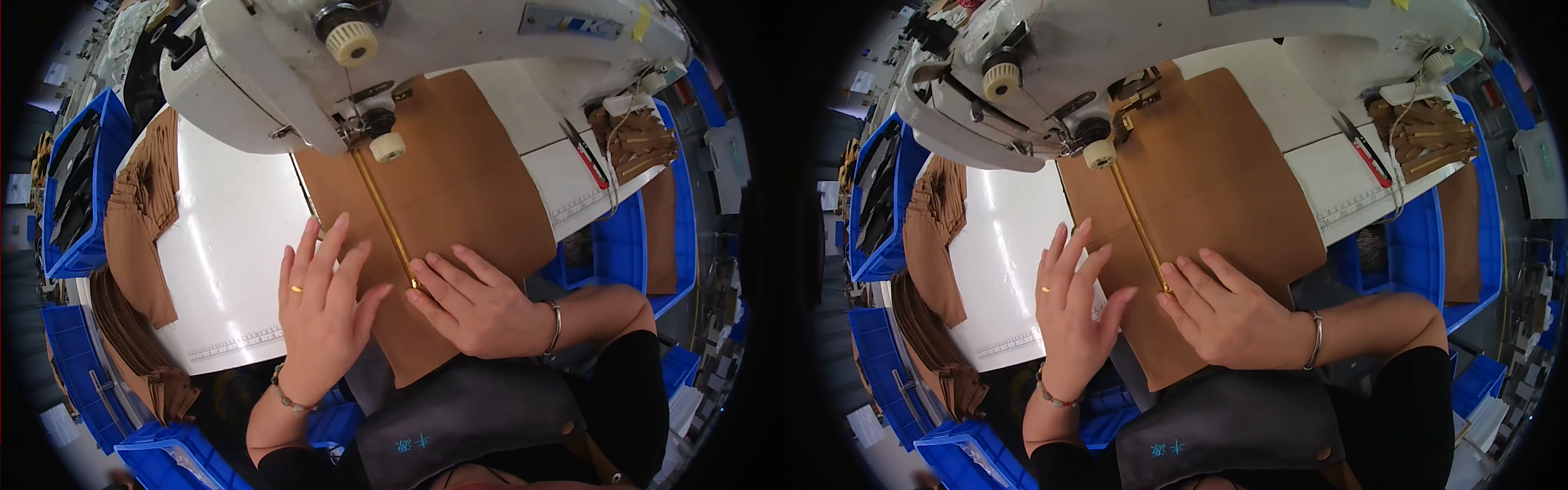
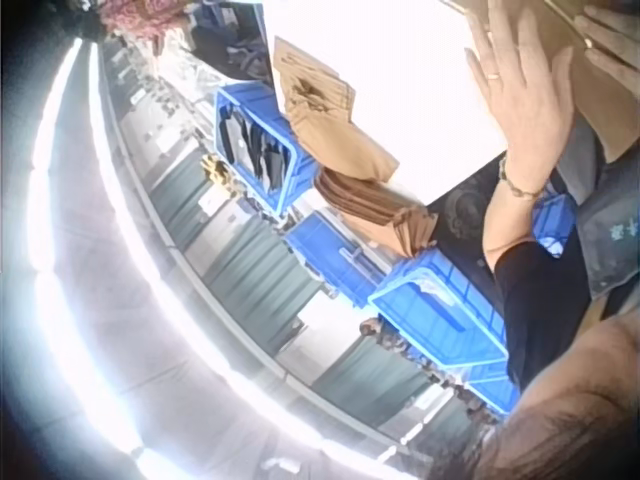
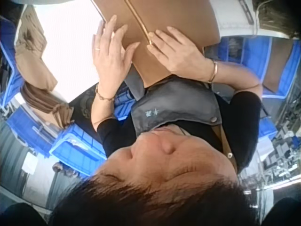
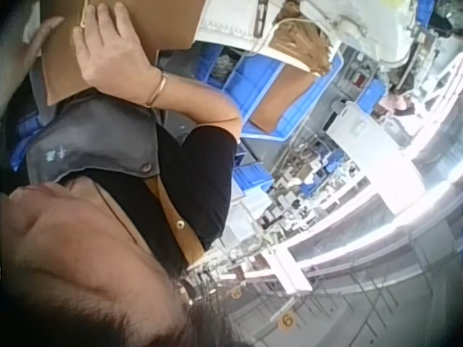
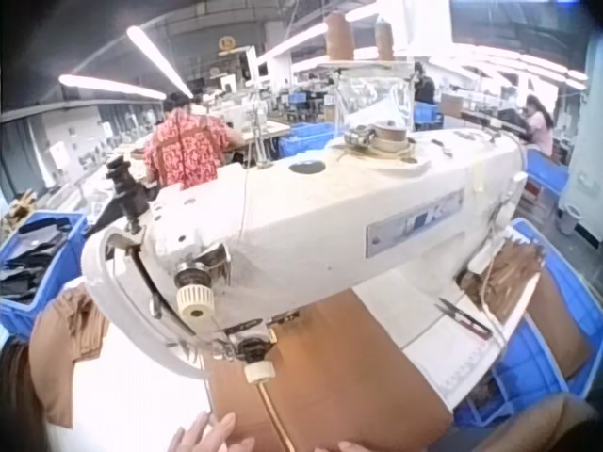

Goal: Sewing a zipper onto a piece of leather using an industrial sewing machine.

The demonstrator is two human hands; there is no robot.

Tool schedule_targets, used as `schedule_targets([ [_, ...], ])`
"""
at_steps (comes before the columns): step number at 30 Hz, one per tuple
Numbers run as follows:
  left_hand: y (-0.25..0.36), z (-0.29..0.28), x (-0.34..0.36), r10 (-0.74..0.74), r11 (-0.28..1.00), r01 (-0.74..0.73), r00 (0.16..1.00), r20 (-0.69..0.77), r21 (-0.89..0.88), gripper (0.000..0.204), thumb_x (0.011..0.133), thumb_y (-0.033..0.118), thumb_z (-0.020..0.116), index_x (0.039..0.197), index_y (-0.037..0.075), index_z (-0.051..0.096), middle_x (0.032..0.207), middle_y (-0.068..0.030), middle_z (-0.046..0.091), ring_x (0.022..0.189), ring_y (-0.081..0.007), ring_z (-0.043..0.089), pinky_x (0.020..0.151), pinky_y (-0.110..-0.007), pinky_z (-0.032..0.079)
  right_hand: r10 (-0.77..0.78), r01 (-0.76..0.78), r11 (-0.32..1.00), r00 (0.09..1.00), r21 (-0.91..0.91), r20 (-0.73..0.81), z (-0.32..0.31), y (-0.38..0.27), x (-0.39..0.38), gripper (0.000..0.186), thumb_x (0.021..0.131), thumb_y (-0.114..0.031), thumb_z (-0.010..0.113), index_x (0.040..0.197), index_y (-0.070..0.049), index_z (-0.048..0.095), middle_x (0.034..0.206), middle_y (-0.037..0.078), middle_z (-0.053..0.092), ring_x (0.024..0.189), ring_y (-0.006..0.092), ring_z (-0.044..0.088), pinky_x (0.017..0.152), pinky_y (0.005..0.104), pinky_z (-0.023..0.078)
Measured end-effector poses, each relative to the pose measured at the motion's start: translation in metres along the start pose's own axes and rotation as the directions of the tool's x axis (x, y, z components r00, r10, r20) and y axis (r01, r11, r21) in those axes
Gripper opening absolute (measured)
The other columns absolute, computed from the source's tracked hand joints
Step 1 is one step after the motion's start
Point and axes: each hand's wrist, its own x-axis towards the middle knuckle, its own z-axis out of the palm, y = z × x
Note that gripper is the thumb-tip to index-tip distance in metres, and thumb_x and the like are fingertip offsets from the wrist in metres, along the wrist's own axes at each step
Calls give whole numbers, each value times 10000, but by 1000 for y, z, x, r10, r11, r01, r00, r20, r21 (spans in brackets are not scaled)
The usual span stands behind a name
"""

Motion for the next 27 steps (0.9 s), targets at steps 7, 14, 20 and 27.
schedule_targets([
  [7,-4,22,-2,36,999,-43,970,240,22,772,754,448,783,1392,70,572,1480,-118,536,1395,-340,486,1120,-557,378,-99,74,932,994,354,54,-8,38,17,345,831,-231,677,1094,-13,727,1118,165,709,1047,293,683,991,443,510],
  [14,-8,25,-1,25,995,-5,978,209,-97,894,709,485,786,1432,33,519,1468,-143,539,1372,-342,511,1075,-489,467,33,-62,976,989,208,141,4,66,38,867,686,-545,794,1347,-26,582,1432,141,533,1332,314,503,1106,490,406],
  [20,-5,26,1,39,989,-10,980,194,-146,971,664,463,802,1428,-46,488,1462,-218,522,1367,-396,502,1086,-475,464,-1,-25,984,989,175,146,2,67,40,867,647,-553,808,1288,3,631,1385,163,581,1320,336,519,1112,507,402],
  [27,0,18,7,64,997,-71,962,267,17,915,670,515,750,1372,-40,563,1460,-173,545,1335,-354,537,1063,-449,468,-16,-21,988,972,155,236,-4,67,46,887,654,-578,758,1342,-43,594,1458,132,532,1345,304,514,1146,512,366],
])
